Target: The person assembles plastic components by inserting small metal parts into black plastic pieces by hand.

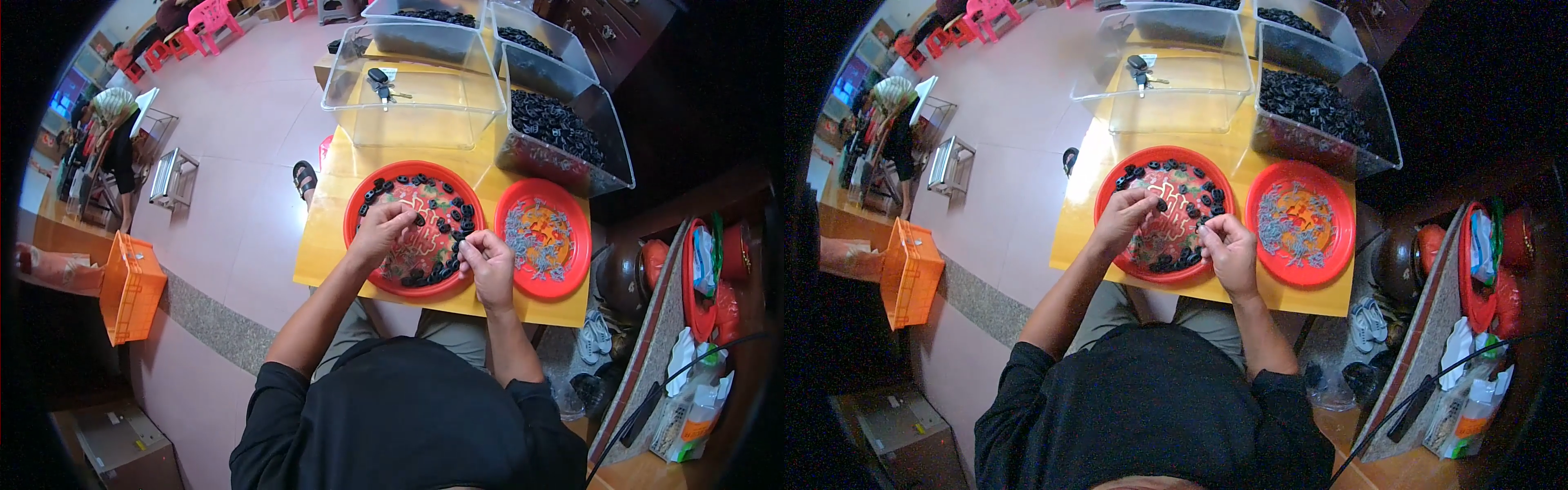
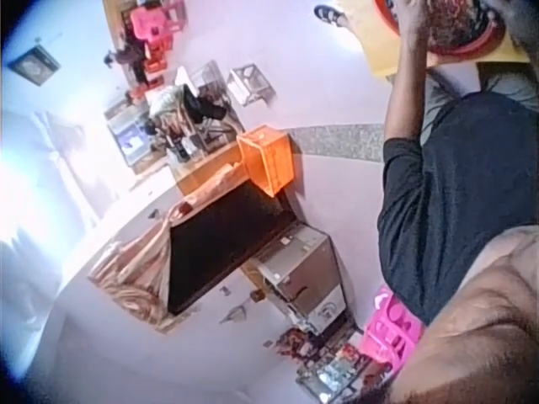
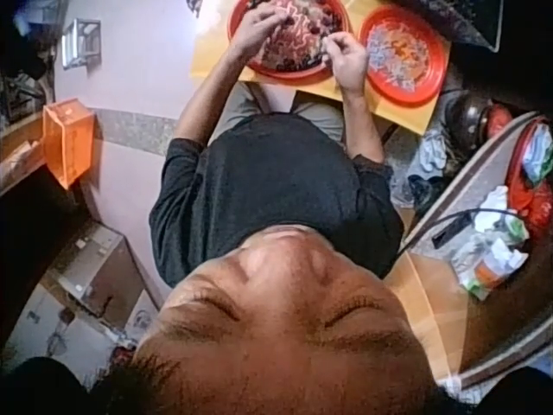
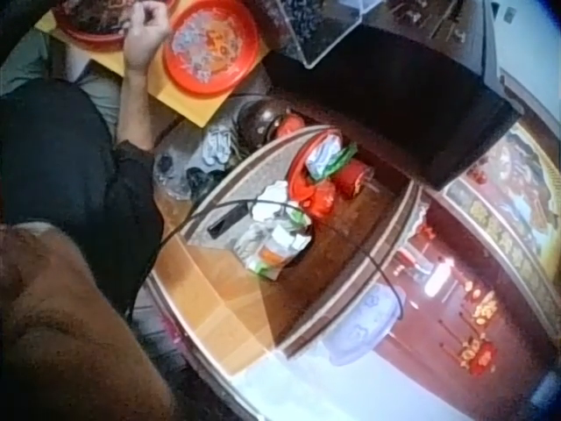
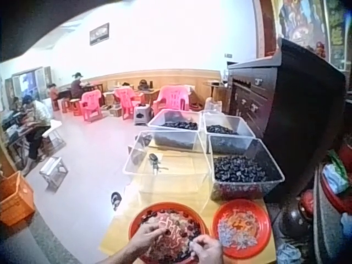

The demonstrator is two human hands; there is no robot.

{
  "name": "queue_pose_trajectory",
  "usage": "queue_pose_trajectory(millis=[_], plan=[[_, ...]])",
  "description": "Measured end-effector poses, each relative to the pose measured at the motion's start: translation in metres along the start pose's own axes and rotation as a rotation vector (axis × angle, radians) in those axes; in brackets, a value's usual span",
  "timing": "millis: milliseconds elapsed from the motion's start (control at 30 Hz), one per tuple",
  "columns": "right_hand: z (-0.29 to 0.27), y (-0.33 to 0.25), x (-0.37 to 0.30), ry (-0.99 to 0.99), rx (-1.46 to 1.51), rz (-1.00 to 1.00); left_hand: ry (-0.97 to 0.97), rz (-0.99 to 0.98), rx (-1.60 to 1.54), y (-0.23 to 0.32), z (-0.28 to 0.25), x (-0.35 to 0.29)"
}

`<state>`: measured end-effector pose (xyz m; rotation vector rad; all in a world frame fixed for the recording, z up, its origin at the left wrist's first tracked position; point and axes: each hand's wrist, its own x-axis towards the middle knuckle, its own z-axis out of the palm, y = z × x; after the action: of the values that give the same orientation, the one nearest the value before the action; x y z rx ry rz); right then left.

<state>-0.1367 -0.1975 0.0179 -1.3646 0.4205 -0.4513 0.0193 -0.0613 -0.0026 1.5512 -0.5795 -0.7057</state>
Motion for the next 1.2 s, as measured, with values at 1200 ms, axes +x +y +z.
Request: queue_pose_trajectory(millis=[1200], plan=[[0.037,-0.038,-0.01,-0.223,-0.27,-0.115,-0.224,0.136,-0.406,0.018,0.0,-0.063]])
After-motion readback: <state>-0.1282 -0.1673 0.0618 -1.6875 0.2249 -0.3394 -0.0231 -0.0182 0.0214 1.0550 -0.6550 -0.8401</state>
